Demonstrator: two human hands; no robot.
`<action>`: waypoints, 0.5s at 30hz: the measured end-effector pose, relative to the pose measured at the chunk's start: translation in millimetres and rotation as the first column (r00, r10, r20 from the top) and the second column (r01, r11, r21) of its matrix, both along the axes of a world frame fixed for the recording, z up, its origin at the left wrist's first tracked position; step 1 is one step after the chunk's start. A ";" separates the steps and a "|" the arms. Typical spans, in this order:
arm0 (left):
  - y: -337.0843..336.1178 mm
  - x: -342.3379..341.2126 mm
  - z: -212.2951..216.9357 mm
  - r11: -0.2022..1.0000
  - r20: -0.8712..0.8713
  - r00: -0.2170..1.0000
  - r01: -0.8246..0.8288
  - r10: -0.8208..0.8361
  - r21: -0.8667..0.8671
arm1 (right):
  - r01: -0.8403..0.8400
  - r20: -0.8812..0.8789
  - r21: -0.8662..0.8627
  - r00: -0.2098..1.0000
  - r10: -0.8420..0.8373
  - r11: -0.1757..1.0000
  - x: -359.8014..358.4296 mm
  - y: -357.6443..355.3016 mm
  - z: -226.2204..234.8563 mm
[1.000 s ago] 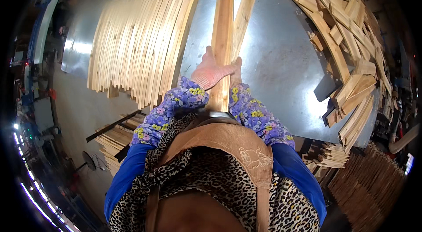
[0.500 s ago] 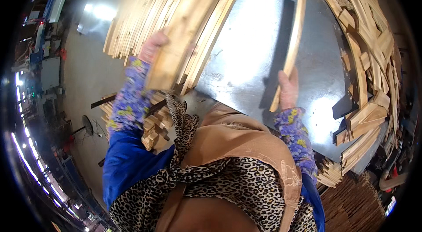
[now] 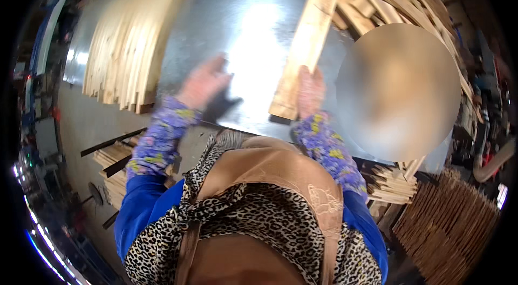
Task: The person repeatedly picks up thin wooden planks from a pile on a metal table and stacks them into a neat pile. The person handles the planks one at a time or in small groups, aligning them before placing them on the growing stack.
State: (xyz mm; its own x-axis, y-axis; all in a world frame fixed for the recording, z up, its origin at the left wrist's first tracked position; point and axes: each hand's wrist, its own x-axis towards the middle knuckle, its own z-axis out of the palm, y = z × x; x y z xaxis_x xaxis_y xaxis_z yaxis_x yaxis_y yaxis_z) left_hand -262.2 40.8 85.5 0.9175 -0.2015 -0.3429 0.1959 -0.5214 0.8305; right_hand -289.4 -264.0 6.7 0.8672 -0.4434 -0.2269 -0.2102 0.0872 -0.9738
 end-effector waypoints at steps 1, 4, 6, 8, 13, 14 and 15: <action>-72.3 -11.8 8.3 0.988 -0.187 0.971 0.150 -0.151 -0.018 | -0.024 0.064 0.073 0.998 0.019 0.997 2.0 -24.2 -1.4; -161.3 -43.2 -13.4 0.976 -0.130 0.987 0.066 -0.094 -0.208 | -0.163 0.155 -0.010 0.974 0.162 0.987 3.9 -36.9 7.4; -149.0 -39.3 -6.4 0.995 -0.062 0.993 0.097 -0.098 -0.014 | -0.271 -0.054 -0.482 0.958 0.280 0.833 8.9 -70.2 47.2; -114.1 -30.3 26.4 0.925 -0.046 0.968 0.248 -0.245 0.287 | 0.175 0.288 -0.948 0.830 0.478 0.267 32.4 -121.3 62.0; 4.9 -51.1 65.5 0.814 -0.062 0.905 0.408 -0.421 0.413 | -0.254 -0.492 -0.870 0.477 0.728 -0.422 83.8 -95.2 167.9; 25.3 -48.0 77.7 0.807 -0.119 0.899 0.432 -0.422 0.403 | -0.503 -0.701 -0.704 0.379 0.604 -0.502 93.0 -77.1 172.8; 50.9 -50.7 71.0 0.905 -0.021 0.960 0.270 -0.279 0.328 | -0.530 -0.659 -0.718 0.309 0.686 -0.451 94.4 -70.5 160.6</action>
